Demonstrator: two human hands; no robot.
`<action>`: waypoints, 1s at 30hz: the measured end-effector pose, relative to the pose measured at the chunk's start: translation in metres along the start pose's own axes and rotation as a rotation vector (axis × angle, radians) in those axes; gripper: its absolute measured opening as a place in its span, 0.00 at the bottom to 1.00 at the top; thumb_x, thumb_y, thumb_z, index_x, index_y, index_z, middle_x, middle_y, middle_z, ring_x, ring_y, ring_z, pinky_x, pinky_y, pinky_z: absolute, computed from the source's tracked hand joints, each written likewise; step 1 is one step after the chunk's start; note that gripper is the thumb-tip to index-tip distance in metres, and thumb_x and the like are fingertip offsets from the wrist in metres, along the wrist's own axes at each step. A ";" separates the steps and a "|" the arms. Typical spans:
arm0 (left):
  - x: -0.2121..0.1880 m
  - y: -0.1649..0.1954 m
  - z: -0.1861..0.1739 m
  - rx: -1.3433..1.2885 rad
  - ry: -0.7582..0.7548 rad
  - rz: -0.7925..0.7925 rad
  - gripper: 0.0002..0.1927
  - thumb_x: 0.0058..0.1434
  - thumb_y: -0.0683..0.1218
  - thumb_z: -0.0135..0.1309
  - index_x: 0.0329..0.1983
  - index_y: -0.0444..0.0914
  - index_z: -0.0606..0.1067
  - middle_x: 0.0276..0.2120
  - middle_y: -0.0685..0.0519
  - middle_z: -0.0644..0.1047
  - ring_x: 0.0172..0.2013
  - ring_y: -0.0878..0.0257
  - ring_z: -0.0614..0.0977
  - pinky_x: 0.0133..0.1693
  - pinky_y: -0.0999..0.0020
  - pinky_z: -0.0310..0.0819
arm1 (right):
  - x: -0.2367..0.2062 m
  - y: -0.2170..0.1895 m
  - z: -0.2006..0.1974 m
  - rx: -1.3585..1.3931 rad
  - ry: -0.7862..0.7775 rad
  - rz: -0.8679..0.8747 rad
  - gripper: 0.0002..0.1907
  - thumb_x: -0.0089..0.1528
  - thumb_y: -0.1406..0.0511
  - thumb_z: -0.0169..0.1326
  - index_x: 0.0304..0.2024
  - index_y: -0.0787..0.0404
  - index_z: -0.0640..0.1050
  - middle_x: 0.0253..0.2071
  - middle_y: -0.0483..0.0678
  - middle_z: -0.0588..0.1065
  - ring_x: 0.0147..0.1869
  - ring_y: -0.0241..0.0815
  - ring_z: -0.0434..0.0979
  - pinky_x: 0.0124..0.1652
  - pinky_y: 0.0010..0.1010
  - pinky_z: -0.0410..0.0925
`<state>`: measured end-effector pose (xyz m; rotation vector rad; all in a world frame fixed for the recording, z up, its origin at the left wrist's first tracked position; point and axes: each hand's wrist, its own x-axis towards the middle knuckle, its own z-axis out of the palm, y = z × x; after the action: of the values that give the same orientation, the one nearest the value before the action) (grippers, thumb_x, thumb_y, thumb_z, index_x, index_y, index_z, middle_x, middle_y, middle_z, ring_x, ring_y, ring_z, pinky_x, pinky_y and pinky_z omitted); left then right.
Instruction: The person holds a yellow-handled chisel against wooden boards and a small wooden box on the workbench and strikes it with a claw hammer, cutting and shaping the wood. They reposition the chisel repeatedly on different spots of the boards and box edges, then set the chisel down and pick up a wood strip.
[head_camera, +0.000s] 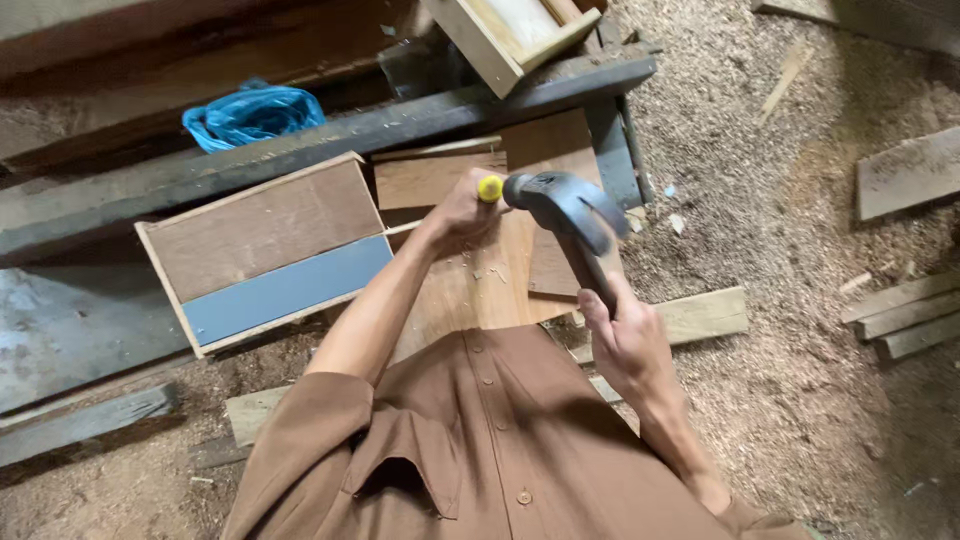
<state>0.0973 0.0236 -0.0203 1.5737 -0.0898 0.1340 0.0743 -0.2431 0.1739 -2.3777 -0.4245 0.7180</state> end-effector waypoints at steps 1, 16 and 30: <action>-0.001 0.001 0.000 0.017 -0.008 -0.018 0.05 0.60 0.35 0.56 0.39 0.33 0.79 0.29 0.49 0.81 0.32 0.68 0.77 0.37 0.69 0.76 | -0.004 -0.001 -0.002 0.015 0.060 -0.139 0.18 0.70 0.54 0.46 0.46 0.63 0.74 0.21 0.56 0.75 0.22 0.51 0.78 0.23 0.43 0.67; -0.003 -0.001 0.010 -0.201 0.057 -0.106 0.12 0.57 0.33 0.51 0.44 0.36 0.76 0.40 0.52 0.81 0.43 0.67 0.80 0.46 0.67 0.80 | 0.007 -0.013 0.009 0.017 0.105 -0.327 0.16 0.70 0.56 0.48 0.44 0.63 0.72 0.21 0.51 0.75 0.21 0.44 0.77 0.22 0.39 0.68; -0.010 0.004 -0.012 -0.013 0.234 -0.224 0.11 0.65 0.38 0.58 0.27 0.36 0.74 0.23 0.58 0.73 0.27 0.71 0.72 0.28 0.72 0.65 | 0.004 0.008 0.014 0.300 -0.137 0.010 0.22 0.68 0.48 0.44 0.46 0.59 0.74 0.17 0.43 0.65 0.18 0.37 0.62 0.19 0.35 0.58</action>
<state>0.0861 0.0352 -0.0176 1.5337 0.2674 0.1406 0.0705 -0.2407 0.1580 -2.0585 -0.3351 0.8871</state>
